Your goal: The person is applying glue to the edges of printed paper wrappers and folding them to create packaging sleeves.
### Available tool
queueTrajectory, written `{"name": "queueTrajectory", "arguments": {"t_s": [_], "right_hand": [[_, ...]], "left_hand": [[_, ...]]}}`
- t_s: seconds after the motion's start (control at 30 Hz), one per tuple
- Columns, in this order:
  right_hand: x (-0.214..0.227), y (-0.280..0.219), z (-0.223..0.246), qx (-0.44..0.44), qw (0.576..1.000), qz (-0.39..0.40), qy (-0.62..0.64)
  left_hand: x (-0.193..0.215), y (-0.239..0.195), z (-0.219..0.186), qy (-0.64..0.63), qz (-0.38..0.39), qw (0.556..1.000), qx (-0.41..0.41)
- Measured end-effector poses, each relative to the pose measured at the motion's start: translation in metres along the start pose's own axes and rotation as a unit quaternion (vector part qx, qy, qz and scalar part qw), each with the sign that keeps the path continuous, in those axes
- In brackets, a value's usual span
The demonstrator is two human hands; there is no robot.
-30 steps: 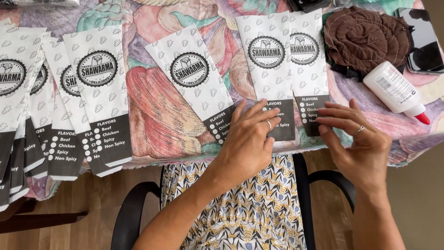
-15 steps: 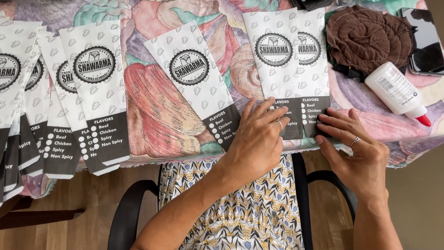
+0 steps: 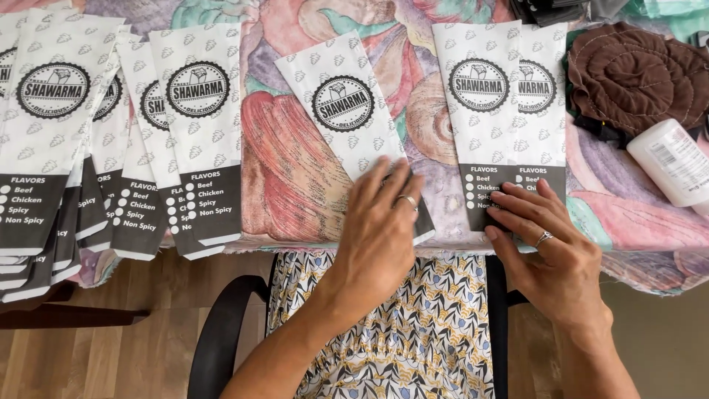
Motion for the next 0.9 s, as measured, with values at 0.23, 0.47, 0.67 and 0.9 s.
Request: {"name": "queueTrajectory", "arguments": {"t_s": [0.23, 0.47, 0.67, 0.9], "right_hand": [[0.0, 0.001, 0.005, -0.009, 1.0, 0.006, -0.009], [-0.004, 0.0, 0.002, -0.009, 1.0, 0.017, -0.011], [-0.004, 0.001, 0.005, -0.009, 1.0, 0.017, -0.017], [-0.004, 0.001, 0.006, -0.01, 0.999, 0.02, -0.038]], "left_hand": [[-0.011, 0.024, -0.015, -0.1, 0.061, 0.986, -0.118], [-0.025, 0.002, 0.002, 0.081, -0.006, 0.995, 0.061], [-0.04, 0.028, 0.001, 0.067, 0.066, 0.995, -0.022], [-0.035, 0.019, -0.006, 0.084, 0.028, 0.995, -0.053]]}}
Point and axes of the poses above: each hand's wrist, its own y-axis towards the middle knuckle, its own x-axis out of the back of the hand, z = x × y, the point moved 8 cm from there along y, towards the middle knuckle, and after that the axes turned 14 degrees about z, right-handed, at the moved point
